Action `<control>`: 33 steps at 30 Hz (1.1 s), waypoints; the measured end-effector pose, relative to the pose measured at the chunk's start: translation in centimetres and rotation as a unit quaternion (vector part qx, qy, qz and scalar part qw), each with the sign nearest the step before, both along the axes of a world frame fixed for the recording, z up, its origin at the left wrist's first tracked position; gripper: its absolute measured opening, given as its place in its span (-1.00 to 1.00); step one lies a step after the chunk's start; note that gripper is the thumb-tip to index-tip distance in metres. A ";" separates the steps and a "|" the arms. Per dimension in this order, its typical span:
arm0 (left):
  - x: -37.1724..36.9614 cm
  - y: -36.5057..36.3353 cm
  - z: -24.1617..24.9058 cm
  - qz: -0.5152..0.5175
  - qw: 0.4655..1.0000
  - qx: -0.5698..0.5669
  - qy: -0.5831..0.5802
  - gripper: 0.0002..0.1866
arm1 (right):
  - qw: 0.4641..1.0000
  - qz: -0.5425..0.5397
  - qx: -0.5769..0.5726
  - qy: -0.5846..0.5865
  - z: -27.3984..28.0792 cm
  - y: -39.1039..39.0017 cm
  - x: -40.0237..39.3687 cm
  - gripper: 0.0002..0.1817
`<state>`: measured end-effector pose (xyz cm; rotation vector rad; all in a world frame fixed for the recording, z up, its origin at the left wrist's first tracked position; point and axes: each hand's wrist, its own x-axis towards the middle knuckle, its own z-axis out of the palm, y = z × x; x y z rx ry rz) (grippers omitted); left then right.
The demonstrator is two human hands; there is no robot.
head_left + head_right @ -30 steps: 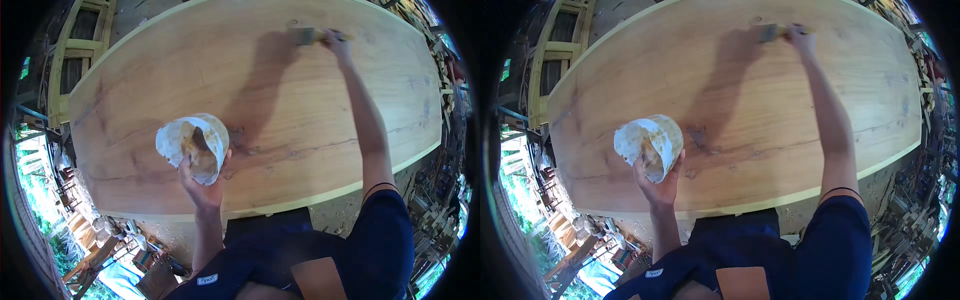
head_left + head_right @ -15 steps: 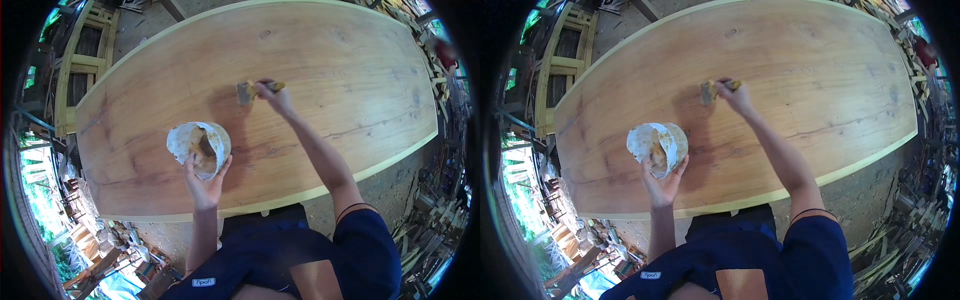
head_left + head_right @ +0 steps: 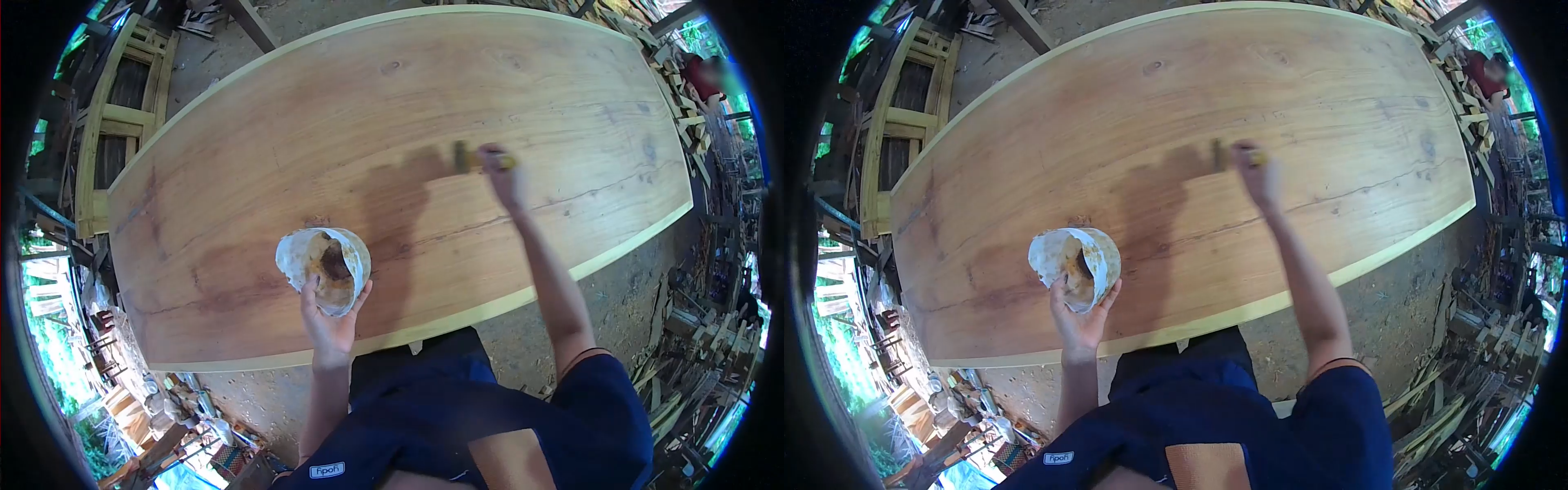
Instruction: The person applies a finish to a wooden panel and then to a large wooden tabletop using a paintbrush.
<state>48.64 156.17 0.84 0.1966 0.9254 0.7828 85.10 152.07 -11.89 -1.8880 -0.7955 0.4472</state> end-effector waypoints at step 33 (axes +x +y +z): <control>-7.4 -10.4 -0.4 0.042 0.999 0.015 0.026 -0.42 | 0.965 -0.198 0.007 0.174 1.2 -20.8 3.5 -0.71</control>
